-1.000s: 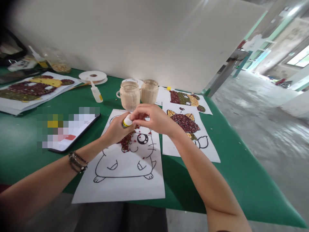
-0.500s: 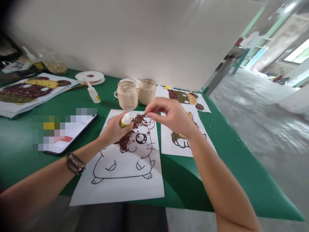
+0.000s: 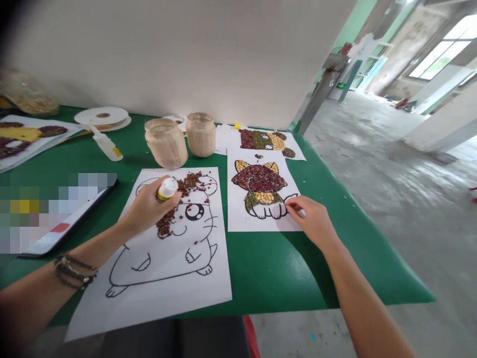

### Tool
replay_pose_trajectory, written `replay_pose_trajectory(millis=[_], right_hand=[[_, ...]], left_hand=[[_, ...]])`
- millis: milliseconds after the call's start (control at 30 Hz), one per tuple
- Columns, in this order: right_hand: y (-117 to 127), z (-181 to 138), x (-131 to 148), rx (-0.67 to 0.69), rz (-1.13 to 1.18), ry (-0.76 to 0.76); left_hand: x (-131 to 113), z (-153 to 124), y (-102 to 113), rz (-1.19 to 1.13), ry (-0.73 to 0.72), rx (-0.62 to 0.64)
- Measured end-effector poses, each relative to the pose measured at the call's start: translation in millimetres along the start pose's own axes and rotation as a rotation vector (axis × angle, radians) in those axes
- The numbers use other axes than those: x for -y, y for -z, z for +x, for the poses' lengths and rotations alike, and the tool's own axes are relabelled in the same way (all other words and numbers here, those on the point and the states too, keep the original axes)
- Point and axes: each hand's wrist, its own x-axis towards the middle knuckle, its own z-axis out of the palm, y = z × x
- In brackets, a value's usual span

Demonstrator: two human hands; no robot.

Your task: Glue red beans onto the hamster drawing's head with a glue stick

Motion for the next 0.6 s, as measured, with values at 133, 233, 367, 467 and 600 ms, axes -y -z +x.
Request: replay_pose_trajectory(millis=[133,233,367,467,600], right_hand=[[-6,6,0,0.012,-0.064,0.048],[-8,9,-1,0.006,-0.075,0.066],[-11,10,-2,0.019,-0.075,0.070],[-13,10,-3,0.010,-0.093,0.064],[-14,12,-4,-0.001,-0.104,0.061]], left_hand=[[0,1,-1,0.021,-0.005,-0.003],[0,1,-1,0.032,0.003,0.000],[0,0,-2,0.044,0.016,0.014],[-1,0,-1,0.061,0.025,0.020],[-2,0,-1,0.064,0.035,0.026]])
